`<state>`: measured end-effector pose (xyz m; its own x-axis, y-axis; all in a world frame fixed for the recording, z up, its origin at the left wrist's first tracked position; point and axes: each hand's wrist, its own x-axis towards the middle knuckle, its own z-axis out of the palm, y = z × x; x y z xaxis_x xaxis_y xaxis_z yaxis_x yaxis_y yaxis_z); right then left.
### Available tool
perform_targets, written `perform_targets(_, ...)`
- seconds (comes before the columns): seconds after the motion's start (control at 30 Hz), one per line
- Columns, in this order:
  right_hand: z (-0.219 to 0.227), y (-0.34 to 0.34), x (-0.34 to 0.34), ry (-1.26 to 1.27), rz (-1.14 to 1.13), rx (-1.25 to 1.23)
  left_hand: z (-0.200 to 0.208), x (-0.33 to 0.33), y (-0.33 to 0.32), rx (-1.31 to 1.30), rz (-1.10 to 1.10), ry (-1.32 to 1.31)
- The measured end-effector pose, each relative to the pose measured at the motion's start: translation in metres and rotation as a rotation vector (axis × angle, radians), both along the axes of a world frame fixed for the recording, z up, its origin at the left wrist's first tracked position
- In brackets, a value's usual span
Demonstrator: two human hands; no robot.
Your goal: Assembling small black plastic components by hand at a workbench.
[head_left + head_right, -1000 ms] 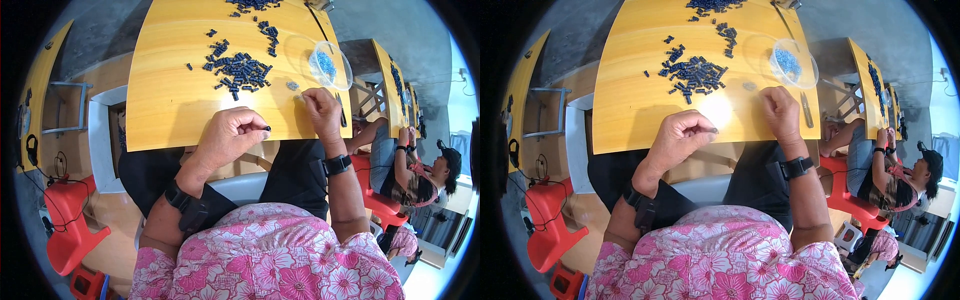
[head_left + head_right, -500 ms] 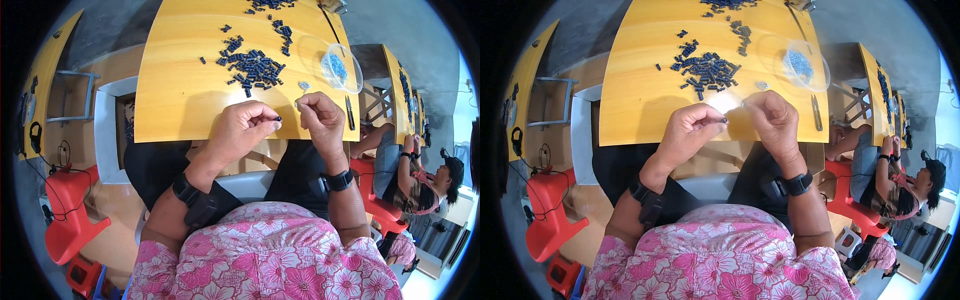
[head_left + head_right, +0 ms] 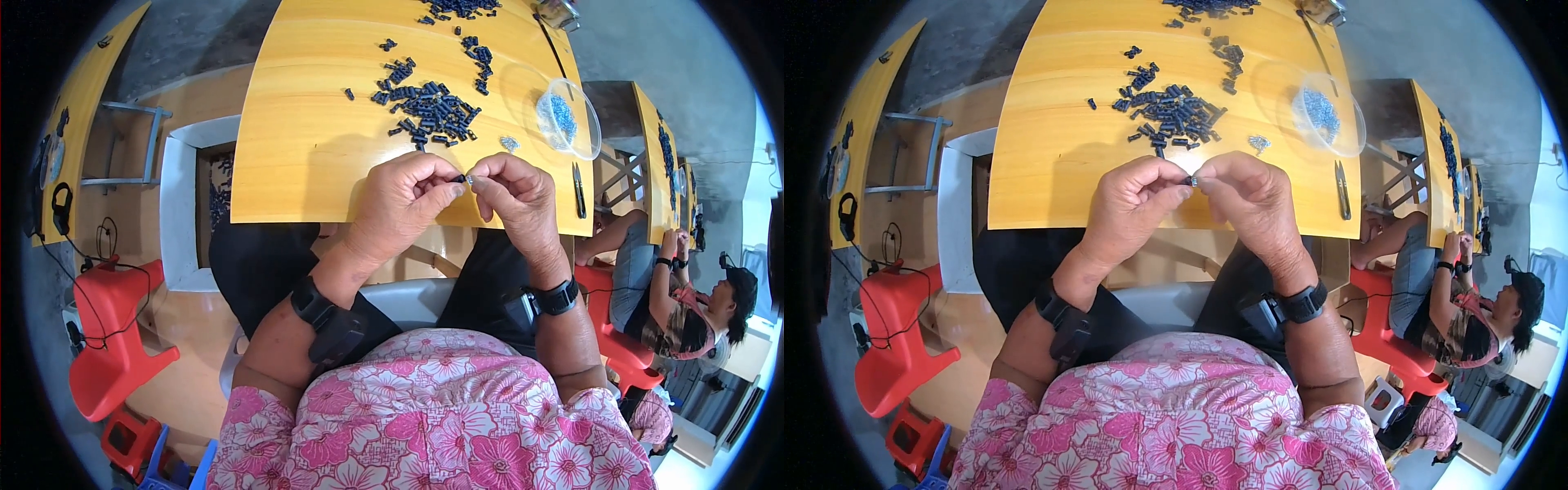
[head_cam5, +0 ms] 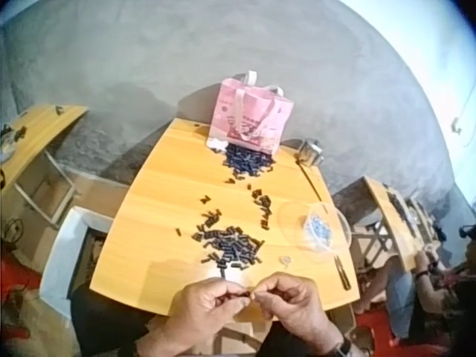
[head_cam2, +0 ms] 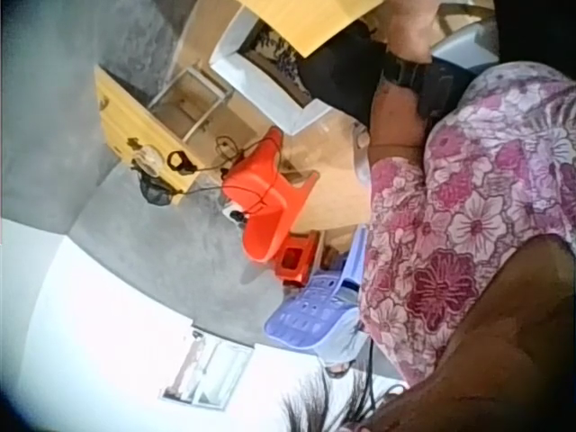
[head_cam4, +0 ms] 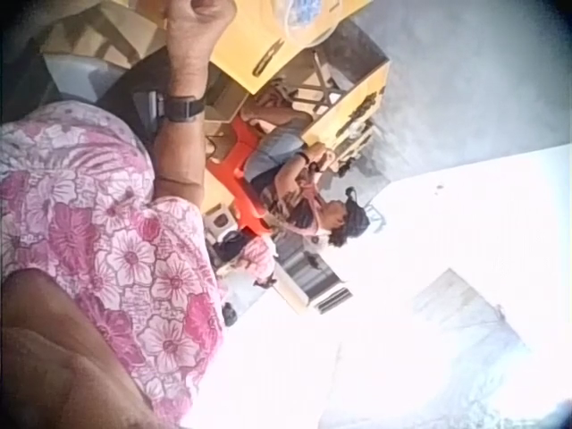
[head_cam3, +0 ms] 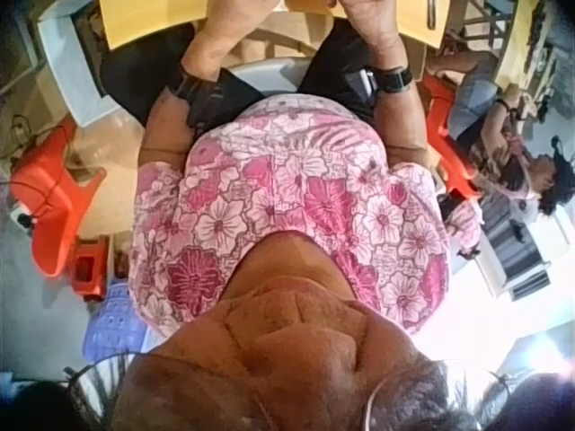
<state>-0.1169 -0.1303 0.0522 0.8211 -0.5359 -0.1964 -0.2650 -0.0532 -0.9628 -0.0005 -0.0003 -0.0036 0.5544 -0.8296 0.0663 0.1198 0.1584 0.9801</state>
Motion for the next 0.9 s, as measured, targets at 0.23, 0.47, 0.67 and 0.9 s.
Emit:
perform_targets(0.23,0.001,0.0,0.002,0.027,0.008,-0.046,0.005,0.003,0.001,0.02,0.052,-0.199)
perform_targets(0.47,0.001,-0.001,0.005,0.043,0.029,-0.122,0.003,0.003,0.0,0.038,0.06,-0.229)
perform_targets(0.67,-0.001,-0.004,0.011,0.052,0.03,-0.123,0.007,0.006,-0.002,0.032,0.074,-0.217)
perform_targets(0.9,-0.004,-0.006,0.017,0.073,0.045,-0.094,0.005,0.007,-0.003,0.083,0.063,-0.184)
